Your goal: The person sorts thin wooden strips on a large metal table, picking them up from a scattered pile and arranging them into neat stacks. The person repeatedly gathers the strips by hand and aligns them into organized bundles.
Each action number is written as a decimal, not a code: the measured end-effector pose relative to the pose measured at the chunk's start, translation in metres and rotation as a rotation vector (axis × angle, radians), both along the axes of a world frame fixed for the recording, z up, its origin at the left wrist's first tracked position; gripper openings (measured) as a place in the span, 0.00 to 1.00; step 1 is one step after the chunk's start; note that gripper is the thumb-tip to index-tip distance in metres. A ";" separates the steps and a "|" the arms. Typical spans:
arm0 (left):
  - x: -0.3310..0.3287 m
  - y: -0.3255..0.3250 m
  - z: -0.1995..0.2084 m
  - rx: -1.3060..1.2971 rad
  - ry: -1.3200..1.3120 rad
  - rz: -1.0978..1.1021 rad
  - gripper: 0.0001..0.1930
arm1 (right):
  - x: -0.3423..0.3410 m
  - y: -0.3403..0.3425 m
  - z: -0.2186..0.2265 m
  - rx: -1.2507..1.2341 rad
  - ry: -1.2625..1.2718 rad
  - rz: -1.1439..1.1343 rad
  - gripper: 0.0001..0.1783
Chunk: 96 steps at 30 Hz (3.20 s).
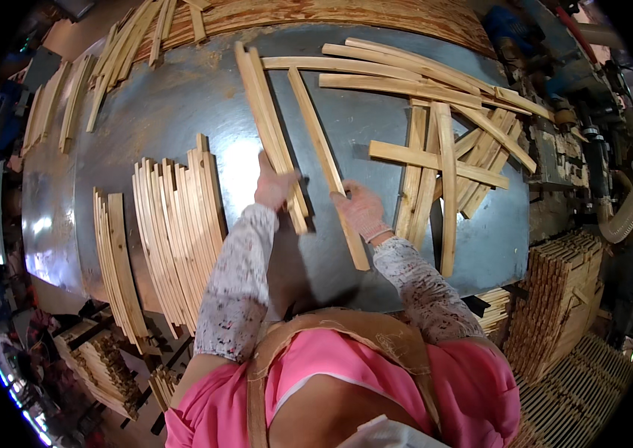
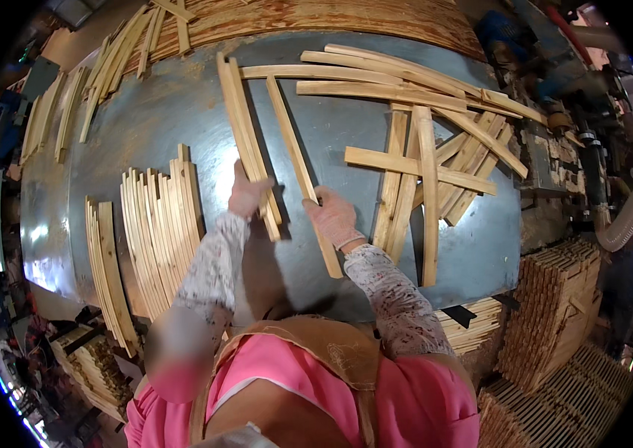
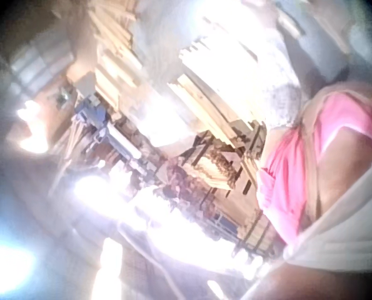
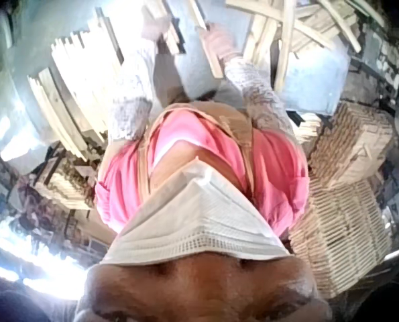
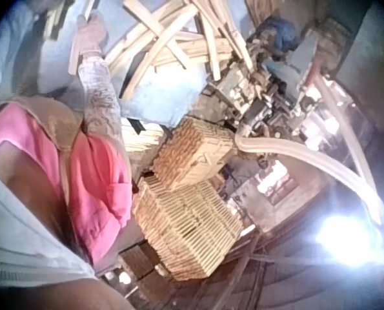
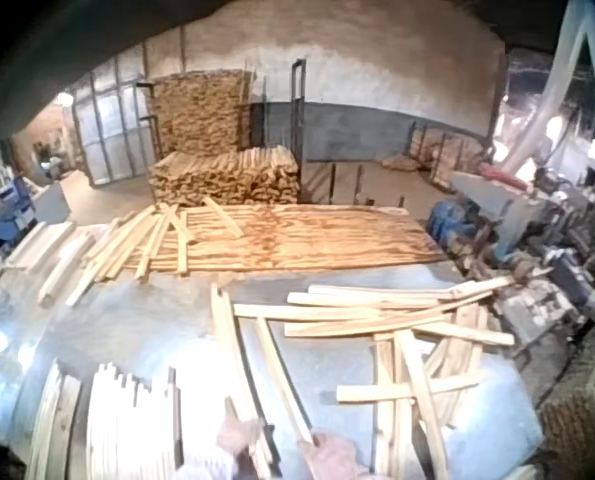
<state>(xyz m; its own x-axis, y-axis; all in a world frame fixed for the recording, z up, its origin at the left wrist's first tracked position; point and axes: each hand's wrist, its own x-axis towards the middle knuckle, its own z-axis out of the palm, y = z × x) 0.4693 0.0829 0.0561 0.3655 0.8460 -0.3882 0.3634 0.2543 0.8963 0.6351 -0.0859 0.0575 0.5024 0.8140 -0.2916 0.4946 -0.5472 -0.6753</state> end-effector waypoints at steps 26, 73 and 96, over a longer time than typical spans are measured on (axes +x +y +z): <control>-0.089 -0.141 -0.011 0.158 0.810 -0.122 0.62 | 0.039 -0.075 0.020 0.065 -0.551 -0.215 0.31; -0.106 -0.131 -0.034 0.288 0.784 0.113 0.57 | 0.304 0.087 0.018 -0.123 -0.850 0.999 0.40; -0.099 -0.134 -0.033 0.356 0.897 0.095 0.56 | 0.082 0.142 0.038 -0.195 -0.193 0.453 0.28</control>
